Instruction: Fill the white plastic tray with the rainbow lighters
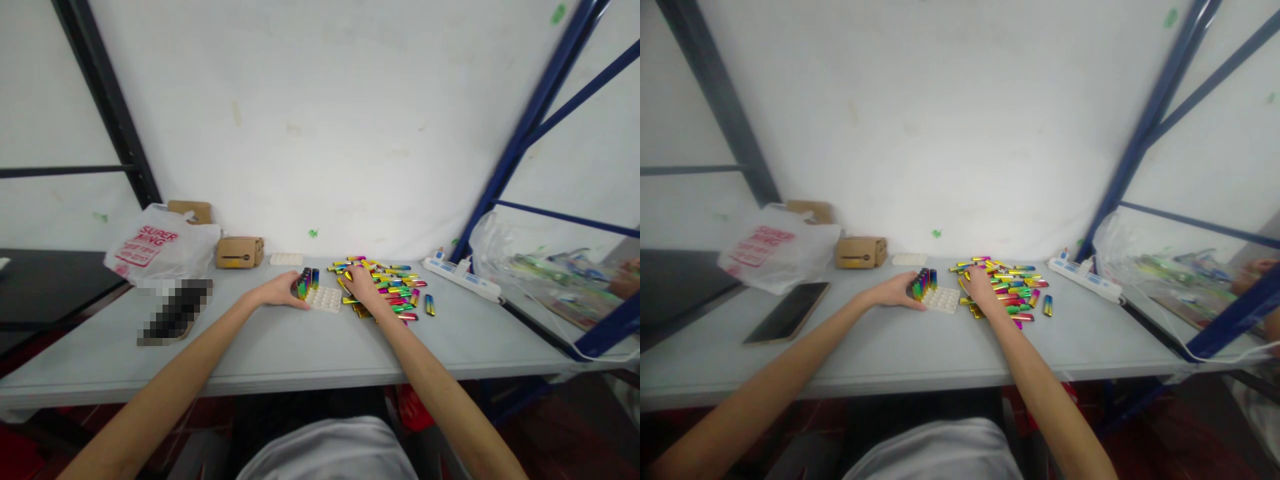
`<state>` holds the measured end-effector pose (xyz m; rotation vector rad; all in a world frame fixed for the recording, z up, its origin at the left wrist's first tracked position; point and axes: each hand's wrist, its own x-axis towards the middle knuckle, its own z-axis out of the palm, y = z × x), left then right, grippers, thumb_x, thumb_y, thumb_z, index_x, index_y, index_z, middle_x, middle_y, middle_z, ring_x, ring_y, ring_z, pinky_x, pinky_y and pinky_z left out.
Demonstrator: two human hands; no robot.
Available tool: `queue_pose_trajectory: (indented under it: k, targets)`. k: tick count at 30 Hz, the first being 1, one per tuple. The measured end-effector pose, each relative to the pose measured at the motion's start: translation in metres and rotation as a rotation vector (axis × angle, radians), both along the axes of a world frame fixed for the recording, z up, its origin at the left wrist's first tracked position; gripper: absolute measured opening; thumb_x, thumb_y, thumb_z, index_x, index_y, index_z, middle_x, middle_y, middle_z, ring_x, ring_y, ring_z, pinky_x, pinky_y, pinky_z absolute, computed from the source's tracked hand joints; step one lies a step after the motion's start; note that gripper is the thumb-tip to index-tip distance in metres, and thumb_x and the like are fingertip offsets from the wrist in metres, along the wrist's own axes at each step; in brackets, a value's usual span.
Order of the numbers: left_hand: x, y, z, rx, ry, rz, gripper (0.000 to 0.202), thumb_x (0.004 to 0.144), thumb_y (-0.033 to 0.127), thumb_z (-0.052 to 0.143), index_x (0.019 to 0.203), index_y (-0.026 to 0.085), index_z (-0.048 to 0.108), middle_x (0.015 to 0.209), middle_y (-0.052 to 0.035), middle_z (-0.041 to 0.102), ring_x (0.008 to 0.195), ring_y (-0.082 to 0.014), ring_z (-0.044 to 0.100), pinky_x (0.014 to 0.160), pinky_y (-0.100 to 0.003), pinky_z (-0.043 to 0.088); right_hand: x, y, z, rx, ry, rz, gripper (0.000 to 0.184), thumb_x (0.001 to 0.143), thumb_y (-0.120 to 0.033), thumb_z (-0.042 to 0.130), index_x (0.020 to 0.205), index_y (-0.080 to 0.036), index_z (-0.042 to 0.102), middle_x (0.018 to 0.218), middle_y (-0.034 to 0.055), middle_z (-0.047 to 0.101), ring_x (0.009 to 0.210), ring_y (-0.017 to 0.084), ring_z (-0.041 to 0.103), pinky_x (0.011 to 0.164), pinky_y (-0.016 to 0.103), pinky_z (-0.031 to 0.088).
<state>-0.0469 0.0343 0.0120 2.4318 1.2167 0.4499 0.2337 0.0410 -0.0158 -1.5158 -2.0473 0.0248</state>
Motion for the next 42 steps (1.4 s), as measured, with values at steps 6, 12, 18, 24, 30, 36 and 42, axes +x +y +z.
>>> queue_pose_trajectory:
  k: [6,12,18,24,30,36,42]
  targets:
    - [0.000,0.002,-0.001,-0.007,-0.003,-0.022,0.080,0.052,0.072,0.079,0.108,0.017,0.061,0.105,-0.0073,0.066,0.094,-0.0281,0.060,0.080,-0.034,0.048,0.002,-0.003,0.004,-0.036,0.447,0.123,0.034,0.085,-0.042,0.065,0.109,-0.019,0.070,0.070,0.0014,0.067,0.056,0.017,0.059,0.058,0.029,0.046]
    - [-0.002,0.006,-0.006,-0.006,0.011,-0.024,0.082,0.053,0.072,0.078,0.110,0.016,0.060,0.106,-0.0078,0.065,0.092,-0.0270,0.060,0.079,-0.034,0.048,-0.004,-0.009,0.004,-0.116,0.713,0.151,0.041,0.093,-0.053,0.049,0.118,-0.023,0.058,0.080,0.0017,0.067,0.041,0.012,0.049,0.043,0.025,0.039]
    - [-0.005,0.010,-0.009,-0.016,0.035,-0.005,0.089,0.052,0.074,0.078,0.116,0.016,0.057,0.113,-0.0099,0.063,0.099,-0.0287,0.059,0.084,-0.035,0.048,-0.003,0.000,0.000,-0.052,0.595,0.036,0.036,0.095,-0.044,0.043,0.112,-0.021,0.065,0.076,0.0040,0.069,0.066,0.019,0.062,0.065,0.030,0.049]
    - [-0.002,0.003,-0.002,-0.034,0.006,-0.012,0.085,0.052,0.072,0.079,0.114,0.017,0.059,0.110,-0.0086,0.065,0.096,-0.0276,0.059,0.081,-0.034,0.048,-0.004,-0.013,0.011,0.122,0.601,0.043,0.042,0.087,-0.048,0.059,0.115,-0.018,0.062,0.081,0.0037,0.072,0.069,0.019,0.062,0.068,0.029,0.046]
    - [-0.001,0.003,-0.002,-0.030,0.015,-0.017,0.084,0.054,0.073,0.077,0.113,0.016,0.060,0.106,-0.0082,0.065,0.093,-0.0272,0.060,0.079,-0.034,0.048,-0.005,-0.013,0.013,0.137,0.495,0.032,0.040,0.083,-0.056,0.062,0.072,-0.018,0.062,0.057,-0.0030,0.051,0.055,0.014,0.046,0.055,0.026,0.033]
    - [-0.002,0.005,-0.004,-0.011,-0.009,-0.038,0.084,0.055,0.073,0.077,0.115,0.016,0.060,0.110,-0.0085,0.065,0.098,-0.0283,0.061,0.085,-0.035,0.049,-0.016,-0.018,0.013,0.032,0.504,0.235,0.056,0.098,-0.063,0.032,0.072,-0.020,0.057,0.068,0.0010,0.058,0.068,0.016,0.055,0.067,0.027,0.043]
    - [-0.001,0.003,-0.004,0.000,-0.016,-0.054,0.082,0.057,0.070,0.078,0.116,0.017,0.060,0.111,-0.0087,0.065,0.099,-0.0278,0.060,0.088,-0.036,0.049,-0.027,-0.023,0.005,-0.181,0.701,0.319,0.044,0.094,-0.066,0.038,0.086,-0.024,0.049,0.070,-0.0011,0.058,0.054,0.015,0.052,0.053,0.027,0.043]
